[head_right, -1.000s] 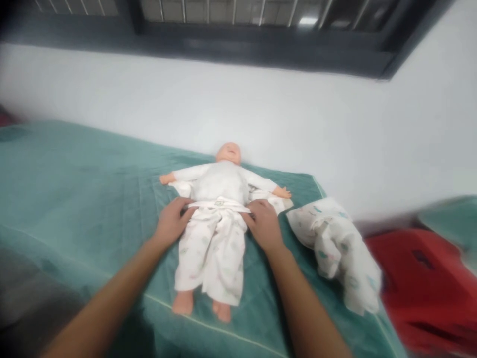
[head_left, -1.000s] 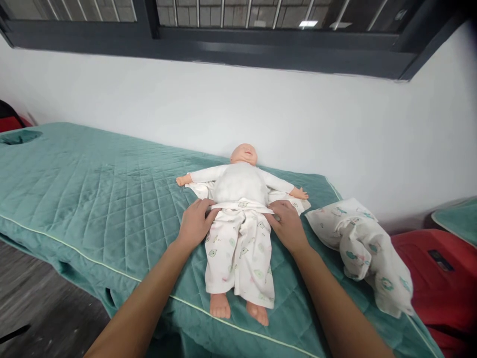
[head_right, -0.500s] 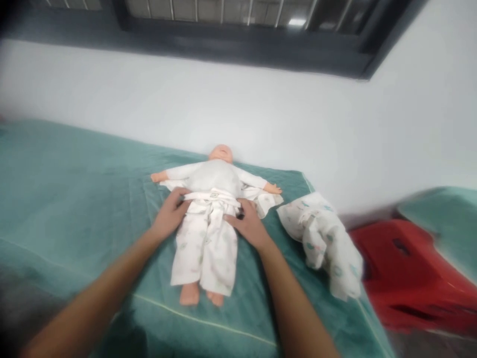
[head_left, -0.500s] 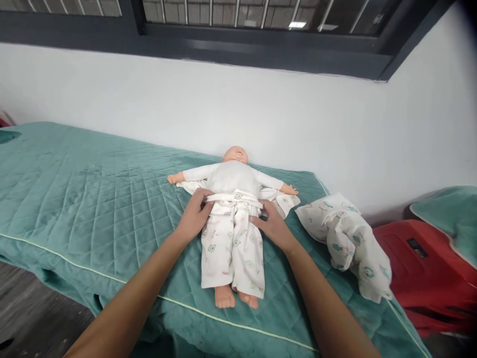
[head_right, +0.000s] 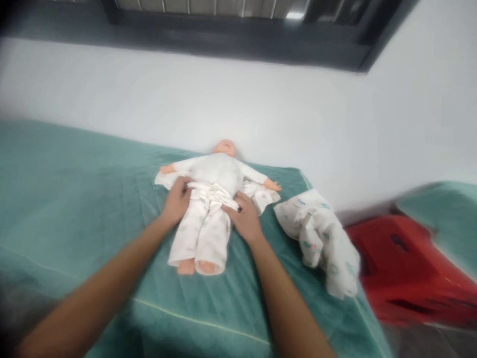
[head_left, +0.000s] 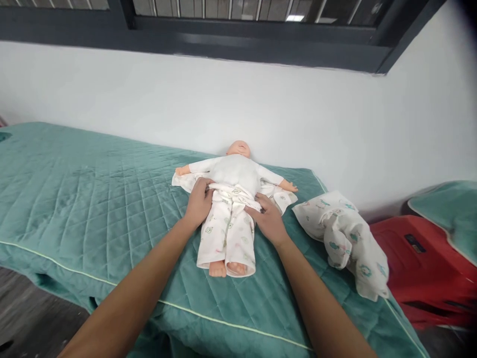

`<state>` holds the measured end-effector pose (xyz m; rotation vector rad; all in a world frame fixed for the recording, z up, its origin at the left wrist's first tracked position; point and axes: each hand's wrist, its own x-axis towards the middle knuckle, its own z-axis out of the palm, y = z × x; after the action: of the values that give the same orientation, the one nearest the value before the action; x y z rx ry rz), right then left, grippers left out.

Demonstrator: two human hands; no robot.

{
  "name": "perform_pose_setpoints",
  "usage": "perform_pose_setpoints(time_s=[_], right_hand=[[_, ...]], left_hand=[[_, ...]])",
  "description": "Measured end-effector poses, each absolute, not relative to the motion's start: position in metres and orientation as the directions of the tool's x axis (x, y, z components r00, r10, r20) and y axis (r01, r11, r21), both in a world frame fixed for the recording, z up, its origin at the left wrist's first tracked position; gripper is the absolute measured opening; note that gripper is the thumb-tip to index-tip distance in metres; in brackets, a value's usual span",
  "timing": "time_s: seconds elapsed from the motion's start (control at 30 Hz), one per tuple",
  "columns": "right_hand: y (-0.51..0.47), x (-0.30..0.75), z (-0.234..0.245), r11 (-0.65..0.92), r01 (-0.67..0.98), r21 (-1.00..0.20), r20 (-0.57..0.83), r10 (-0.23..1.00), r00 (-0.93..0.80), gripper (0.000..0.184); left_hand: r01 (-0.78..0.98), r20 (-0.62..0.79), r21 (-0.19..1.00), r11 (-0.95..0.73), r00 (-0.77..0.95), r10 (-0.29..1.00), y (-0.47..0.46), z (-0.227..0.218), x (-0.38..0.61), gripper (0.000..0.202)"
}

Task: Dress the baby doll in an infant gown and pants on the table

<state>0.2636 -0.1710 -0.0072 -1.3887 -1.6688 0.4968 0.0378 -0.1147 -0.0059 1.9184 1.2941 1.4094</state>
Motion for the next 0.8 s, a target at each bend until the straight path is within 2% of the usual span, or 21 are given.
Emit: perform_pose_setpoints(time_s=[0.07,0.2,0.37,0.47,0.57,0.67,0.8], right_hand=[[-0.173,0.264,-0.008,0.300,0.603,-0.740,0.398,0.917,0.032,0.025],[-0.177,0.261,-0.004,0.322,0.720,-0.615,0.541,0.837,0.088,0.023],[-0.186,0.255,0.004,0.478,0.698,-0.534,0.613,0.787,-0.070,0.007],[-0.204,0.251,0.004,0.410,0.672,-0.617,0.525,0.850,-0.037,0.008],[-0.239,0.241,0.003,0.286,0.662,-0.693,0.355,0.934,-0.032,0.023],[-0.276,0.226,0.004,0.289,0.685,-0.669,0.286,0.950,-0.122,0.038],[-0.294,0.215,0.007,0.257,0.682,-0.684,0.249,0.962,-0.113,0.036]], left_hand=[[0.438,0.509,0.759,-0.482,0.062,0.858,-0.128,-0.007,0.033,0.020],[0.425,0.493,0.764,-0.485,0.100,0.864,-0.170,-0.010,0.021,0.021],[0.404,0.394,0.819,-0.406,0.117,0.911,-0.209,-0.013,0.010,0.020],[0.382,0.352,0.843,-0.378,0.139,0.926,-0.211,-0.011,0.009,0.018],[0.394,0.366,0.822,-0.412,0.191,0.911,-0.206,-0.010,0.012,0.022],[0.413,0.422,0.774,-0.479,0.227,0.878,-0.202,-0.010,0.015,0.019],[0.424,0.402,0.789,-0.444,0.191,0.896,-0.211,-0.010,0.014,0.014]])
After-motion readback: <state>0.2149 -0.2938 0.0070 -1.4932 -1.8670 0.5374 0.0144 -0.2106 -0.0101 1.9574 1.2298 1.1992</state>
